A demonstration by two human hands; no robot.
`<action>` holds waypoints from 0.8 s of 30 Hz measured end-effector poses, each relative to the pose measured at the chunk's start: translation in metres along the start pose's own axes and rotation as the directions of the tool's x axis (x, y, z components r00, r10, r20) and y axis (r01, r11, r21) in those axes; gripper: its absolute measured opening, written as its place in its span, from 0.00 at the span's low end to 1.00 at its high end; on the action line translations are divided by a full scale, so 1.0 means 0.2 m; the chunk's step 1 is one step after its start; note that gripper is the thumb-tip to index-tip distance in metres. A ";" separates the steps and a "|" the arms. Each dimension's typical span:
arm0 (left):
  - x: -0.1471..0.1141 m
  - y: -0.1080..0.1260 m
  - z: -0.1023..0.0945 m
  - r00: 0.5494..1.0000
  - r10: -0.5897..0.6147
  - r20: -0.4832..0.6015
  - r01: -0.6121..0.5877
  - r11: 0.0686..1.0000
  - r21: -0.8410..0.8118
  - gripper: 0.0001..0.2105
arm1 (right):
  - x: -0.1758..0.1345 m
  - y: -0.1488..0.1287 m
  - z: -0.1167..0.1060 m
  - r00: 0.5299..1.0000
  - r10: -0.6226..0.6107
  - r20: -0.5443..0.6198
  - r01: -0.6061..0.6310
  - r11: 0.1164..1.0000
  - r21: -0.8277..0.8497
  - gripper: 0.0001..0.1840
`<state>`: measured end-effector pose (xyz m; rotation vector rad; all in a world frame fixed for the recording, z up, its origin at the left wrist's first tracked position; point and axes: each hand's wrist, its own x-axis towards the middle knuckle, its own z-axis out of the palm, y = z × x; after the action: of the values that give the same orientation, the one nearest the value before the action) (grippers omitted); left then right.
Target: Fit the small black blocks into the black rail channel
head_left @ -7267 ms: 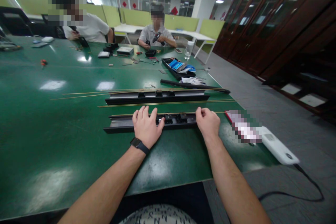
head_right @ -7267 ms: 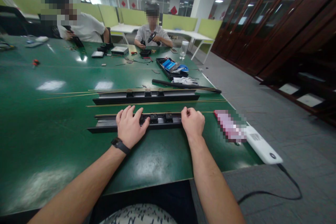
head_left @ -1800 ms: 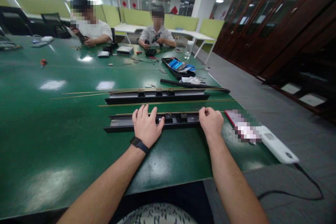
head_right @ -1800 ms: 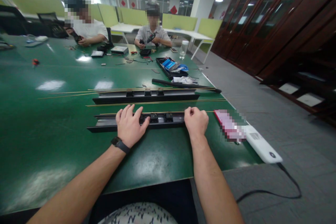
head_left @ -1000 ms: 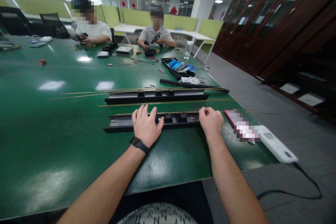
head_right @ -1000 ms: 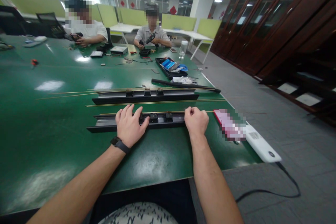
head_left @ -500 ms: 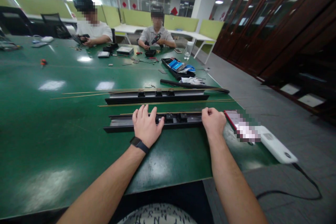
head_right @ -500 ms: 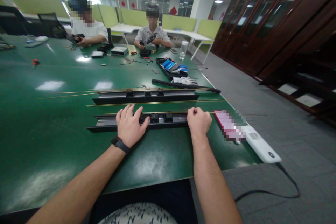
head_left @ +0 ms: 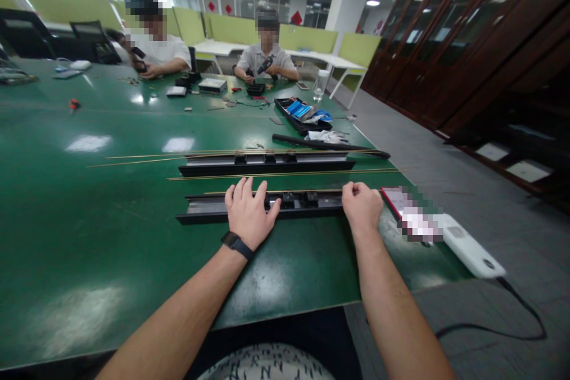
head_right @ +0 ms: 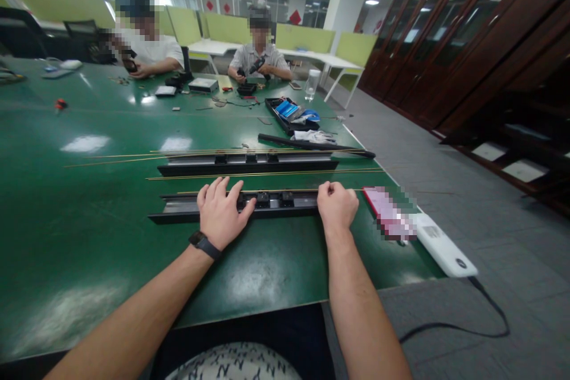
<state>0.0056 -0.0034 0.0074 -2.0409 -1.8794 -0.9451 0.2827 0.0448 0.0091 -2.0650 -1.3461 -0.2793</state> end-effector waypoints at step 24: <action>0.00 0.01 0.00 1.000 -0.017 -0.004 0.017 1.000 -0.005 0.24 | -0.02 -0.01 0.01 0.999 -0.044 -0.009 0.044 0.999 0.014 0.19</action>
<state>0.0071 -0.0039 0.0070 -2.0276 -1.8974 -0.9583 0.2799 0.0437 0.0071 -2.0221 -1.3863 -0.2969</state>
